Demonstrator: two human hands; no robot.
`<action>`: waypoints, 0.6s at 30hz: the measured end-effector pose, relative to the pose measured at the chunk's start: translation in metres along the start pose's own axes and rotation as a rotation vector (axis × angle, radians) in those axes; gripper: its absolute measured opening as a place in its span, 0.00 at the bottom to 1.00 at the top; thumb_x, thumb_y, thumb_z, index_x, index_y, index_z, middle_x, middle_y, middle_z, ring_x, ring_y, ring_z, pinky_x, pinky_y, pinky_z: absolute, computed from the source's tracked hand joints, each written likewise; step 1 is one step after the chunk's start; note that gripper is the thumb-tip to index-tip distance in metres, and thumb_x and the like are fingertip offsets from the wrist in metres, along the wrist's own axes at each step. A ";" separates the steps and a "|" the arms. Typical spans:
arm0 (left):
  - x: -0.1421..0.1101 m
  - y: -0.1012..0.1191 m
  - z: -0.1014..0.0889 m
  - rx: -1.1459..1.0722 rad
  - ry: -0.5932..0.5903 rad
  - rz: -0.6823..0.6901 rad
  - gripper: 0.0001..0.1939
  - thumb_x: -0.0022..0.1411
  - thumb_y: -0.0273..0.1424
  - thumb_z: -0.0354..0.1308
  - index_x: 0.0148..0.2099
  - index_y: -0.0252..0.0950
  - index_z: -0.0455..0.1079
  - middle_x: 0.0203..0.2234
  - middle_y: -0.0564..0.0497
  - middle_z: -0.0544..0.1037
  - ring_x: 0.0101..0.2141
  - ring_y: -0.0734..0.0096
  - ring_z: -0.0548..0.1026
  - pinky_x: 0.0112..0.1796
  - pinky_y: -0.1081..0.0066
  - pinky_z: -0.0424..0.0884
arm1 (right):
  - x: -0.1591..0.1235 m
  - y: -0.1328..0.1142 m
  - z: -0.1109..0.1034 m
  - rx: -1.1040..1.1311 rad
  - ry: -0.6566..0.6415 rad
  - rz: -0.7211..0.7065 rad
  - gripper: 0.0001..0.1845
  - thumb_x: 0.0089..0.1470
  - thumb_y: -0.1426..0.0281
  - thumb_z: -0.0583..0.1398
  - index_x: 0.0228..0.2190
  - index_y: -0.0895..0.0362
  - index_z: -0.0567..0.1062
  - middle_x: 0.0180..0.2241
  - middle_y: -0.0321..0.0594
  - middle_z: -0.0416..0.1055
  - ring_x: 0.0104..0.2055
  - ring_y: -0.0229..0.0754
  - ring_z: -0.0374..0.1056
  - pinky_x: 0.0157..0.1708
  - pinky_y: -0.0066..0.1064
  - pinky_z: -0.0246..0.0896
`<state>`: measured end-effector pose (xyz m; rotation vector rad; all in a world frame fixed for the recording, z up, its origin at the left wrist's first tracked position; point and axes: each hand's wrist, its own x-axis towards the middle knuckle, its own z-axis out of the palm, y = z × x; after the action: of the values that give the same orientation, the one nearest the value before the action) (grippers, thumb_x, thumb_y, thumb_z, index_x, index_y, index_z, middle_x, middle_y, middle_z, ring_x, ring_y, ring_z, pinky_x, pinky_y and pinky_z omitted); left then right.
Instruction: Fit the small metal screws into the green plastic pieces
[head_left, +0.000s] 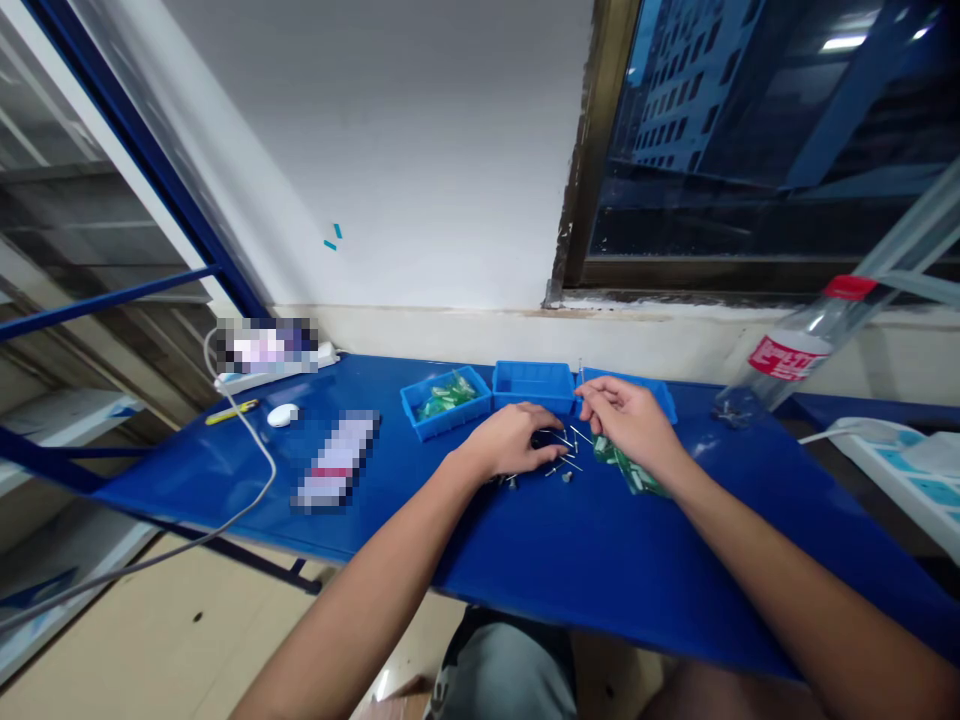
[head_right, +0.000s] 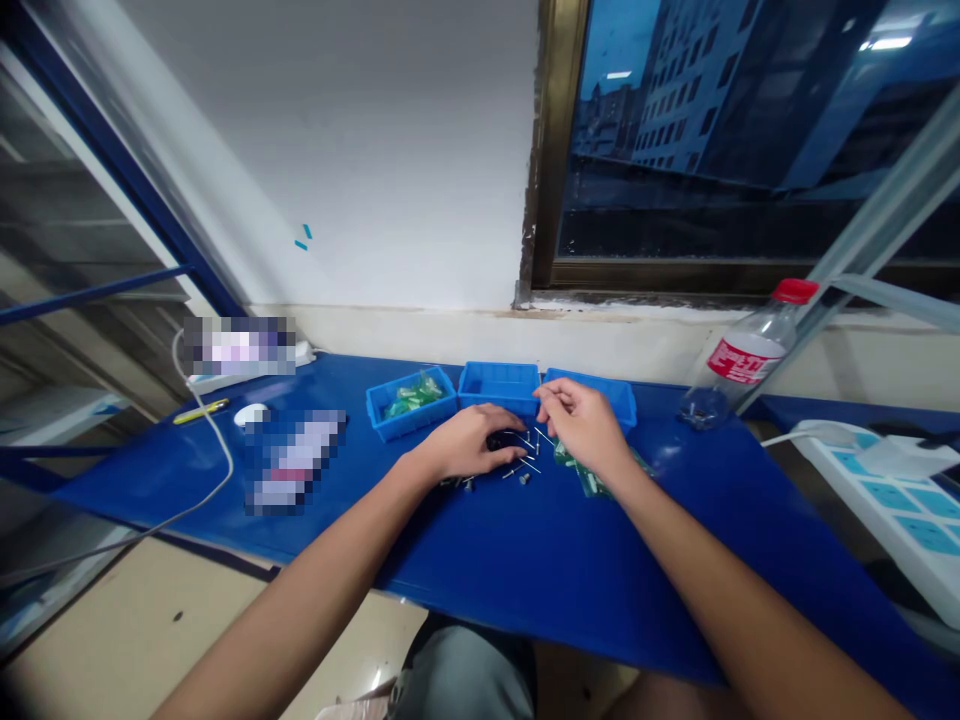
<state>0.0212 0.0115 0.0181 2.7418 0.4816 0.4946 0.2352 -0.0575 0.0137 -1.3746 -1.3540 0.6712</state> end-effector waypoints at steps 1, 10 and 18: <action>0.000 0.000 0.001 0.006 -0.021 -0.004 0.20 0.68 0.40 0.62 0.57 0.34 0.77 0.52 0.40 0.81 0.52 0.54 0.79 0.55 0.61 0.73 | 0.001 -0.003 0.001 -0.055 -0.007 0.011 0.19 0.62 0.52 0.61 0.35 0.55 0.78 0.26 0.39 0.77 0.21 0.37 0.68 0.22 0.29 0.61; 0.002 -0.006 0.005 0.067 -0.034 -0.030 0.14 0.68 0.30 0.62 0.54 0.35 0.79 0.48 0.43 0.83 0.48 0.58 0.80 0.51 0.65 0.73 | -0.008 -0.003 -0.003 -0.582 -0.046 -0.239 0.12 0.66 0.61 0.58 0.39 0.53 0.79 0.35 0.41 0.82 0.33 0.45 0.77 0.35 0.34 0.68; 0.001 -0.007 0.006 0.034 0.047 -0.038 0.12 0.69 0.30 0.58 0.50 0.37 0.80 0.44 0.44 0.84 0.44 0.58 0.81 0.47 0.66 0.74 | -0.028 -0.003 0.008 -1.215 -0.209 -0.316 0.10 0.64 0.76 0.57 0.38 0.53 0.79 0.32 0.47 0.79 0.41 0.51 0.75 0.28 0.34 0.56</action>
<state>0.0229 0.0166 0.0111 2.7529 0.5572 0.5473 0.2212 -0.0821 0.0070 -1.9350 -2.2398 -0.3475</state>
